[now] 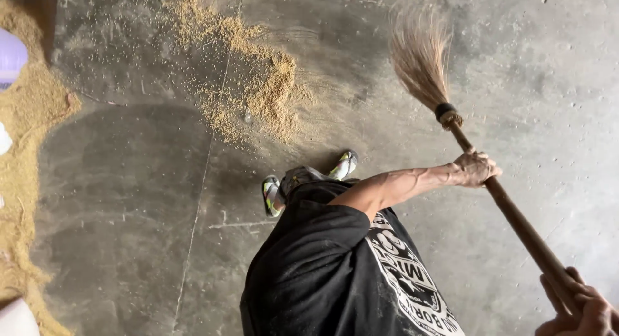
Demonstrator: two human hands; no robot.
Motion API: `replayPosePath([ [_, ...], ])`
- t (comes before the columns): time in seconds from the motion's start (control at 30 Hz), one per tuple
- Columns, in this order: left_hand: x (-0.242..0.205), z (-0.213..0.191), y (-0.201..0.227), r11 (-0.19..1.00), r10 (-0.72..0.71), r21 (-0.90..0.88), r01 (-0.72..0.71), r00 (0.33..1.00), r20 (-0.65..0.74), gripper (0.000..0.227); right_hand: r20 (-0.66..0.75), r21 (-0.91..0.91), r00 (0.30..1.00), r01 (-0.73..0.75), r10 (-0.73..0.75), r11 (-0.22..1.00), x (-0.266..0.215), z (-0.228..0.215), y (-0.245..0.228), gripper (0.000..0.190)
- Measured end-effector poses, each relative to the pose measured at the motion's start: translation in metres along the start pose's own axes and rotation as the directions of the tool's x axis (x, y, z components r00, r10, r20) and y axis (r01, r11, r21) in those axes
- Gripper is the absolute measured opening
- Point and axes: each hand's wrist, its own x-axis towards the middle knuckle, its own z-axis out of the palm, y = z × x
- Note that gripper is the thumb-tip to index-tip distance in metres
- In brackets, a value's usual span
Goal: Sweep rice husks or grain off a concrete floor into a pile using a long broom.
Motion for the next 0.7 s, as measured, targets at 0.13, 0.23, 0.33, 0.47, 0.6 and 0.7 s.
replayPosePath([
  [0.13, -0.051, 0.017, -0.008, 0.998, -0.019, -0.051, 0.021, 1.000, 0.024, 0.030, -0.134, -0.148, 0.986, 0.077, -0.098, 0.986, -0.015, 0.070, -0.030, 0.029],
  [0.23, -0.099, 0.040, -0.036, 0.988, -0.012, -0.149, 0.030, 0.993, 0.122, 0.026, -0.285, 0.002, 0.959, 0.012, -0.011, 1.000, -0.025, 0.115, -0.033, 0.018],
  [0.33, -0.159, 0.050, -0.070, 0.980, -0.031, -0.195, 0.025, 0.999, -0.031, 0.022, -0.365, 0.104, 0.930, -0.008, 0.045, 0.995, -0.033, 0.153, -0.035, 0.015],
  [0.47, -0.256, 0.046, -0.114, 0.967, -0.184, -0.198, 0.157, 0.975, -0.125, 0.021, -0.255, 0.150, 0.950, -0.144, 0.179, 0.978, -0.057, 0.208, -0.038, 0.005],
  [0.6, -0.368, 0.034, -0.162, 0.926, -0.339, -0.224, 0.303, 0.930, -0.144, 0.018, -0.086, 0.255, 0.973, -0.186, 0.214, 0.949, -0.091, 0.271, -0.032, 0.012],
  [0.7, -0.441, 0.038, -0.201, 0.906, -0.417, -0.174, 0.385, 0.881, -0.224, 0.016, 0.034, 0.348, 0.975, -0.219, 0.221, 0.912, -0.121, 0.324, -0.018, 0.015],
])
